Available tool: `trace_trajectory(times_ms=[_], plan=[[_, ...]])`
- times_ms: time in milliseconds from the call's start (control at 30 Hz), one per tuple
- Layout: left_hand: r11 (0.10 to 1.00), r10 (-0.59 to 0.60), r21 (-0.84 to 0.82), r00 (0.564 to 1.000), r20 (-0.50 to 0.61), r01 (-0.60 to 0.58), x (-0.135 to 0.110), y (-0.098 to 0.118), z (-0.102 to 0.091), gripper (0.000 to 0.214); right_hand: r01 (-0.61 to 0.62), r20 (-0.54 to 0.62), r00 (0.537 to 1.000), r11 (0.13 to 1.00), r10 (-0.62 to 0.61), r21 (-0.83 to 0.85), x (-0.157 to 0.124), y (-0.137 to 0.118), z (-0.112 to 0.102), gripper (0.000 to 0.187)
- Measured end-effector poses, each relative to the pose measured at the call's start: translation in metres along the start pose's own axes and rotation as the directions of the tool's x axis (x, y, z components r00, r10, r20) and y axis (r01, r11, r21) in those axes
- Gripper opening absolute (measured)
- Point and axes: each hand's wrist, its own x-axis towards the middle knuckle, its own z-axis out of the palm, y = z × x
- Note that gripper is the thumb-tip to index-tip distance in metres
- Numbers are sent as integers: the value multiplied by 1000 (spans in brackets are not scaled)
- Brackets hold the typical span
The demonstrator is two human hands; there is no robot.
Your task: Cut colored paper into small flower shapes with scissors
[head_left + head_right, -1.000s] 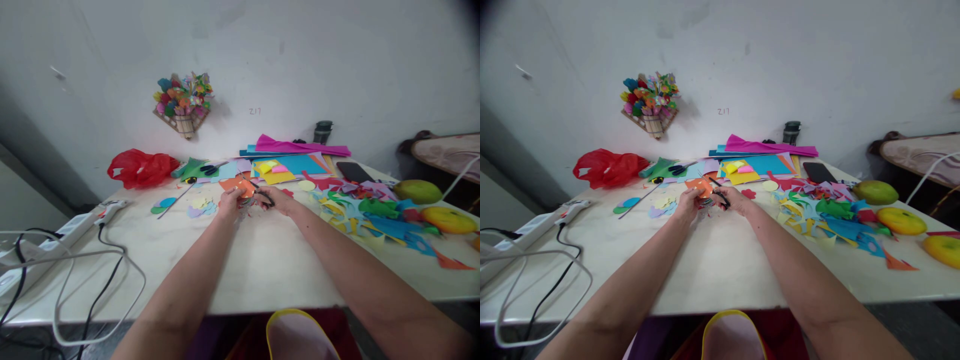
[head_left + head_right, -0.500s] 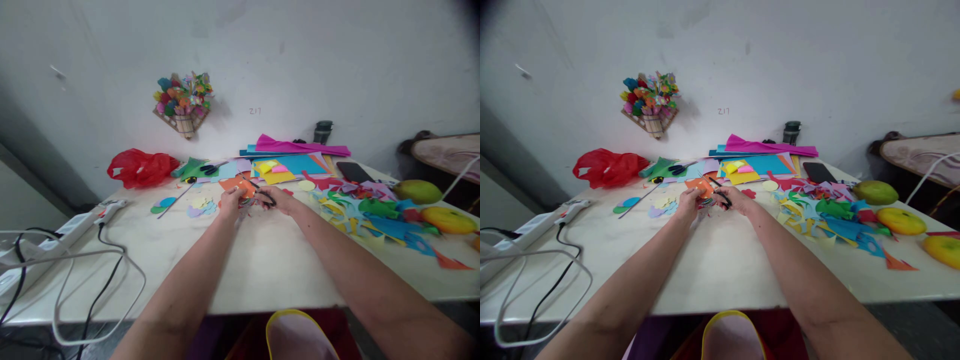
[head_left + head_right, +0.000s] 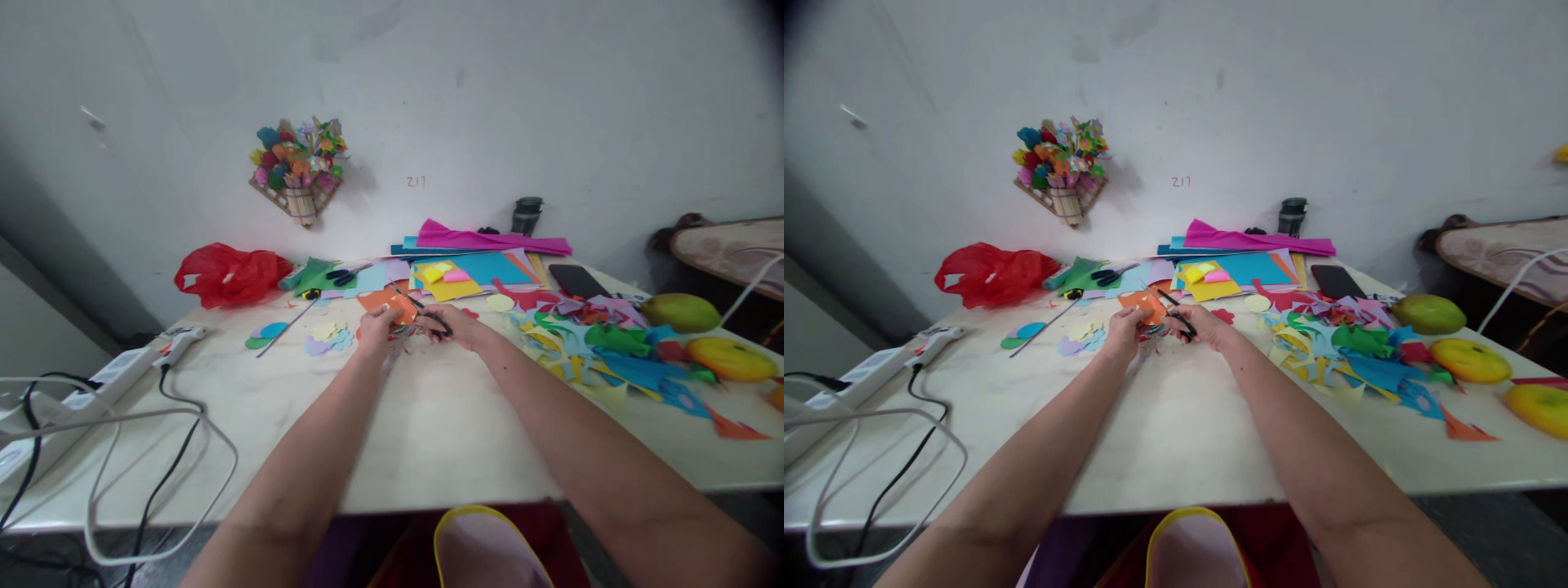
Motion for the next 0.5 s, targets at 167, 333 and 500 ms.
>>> trace_trajectory(times_ms=[167, 333, 500], plan=[[1000, -4, -8, 1000, -9, 4, -1, 1, 2, 28, 6, -7, 1000, 1000, -6, 9, 0, -1, 2, 32], [1000, 1, -18, 1000, -20, -2, -2, 1, 4, 24, 14, -23, 1000, 999, -13, 34, -1, -5, 5, 31], [999, 2, -39, 1000, -23, -3, -4, 2, 6, 24, 21, -61, 998, 999, -19, 43, -1, -8, 9, 32]])
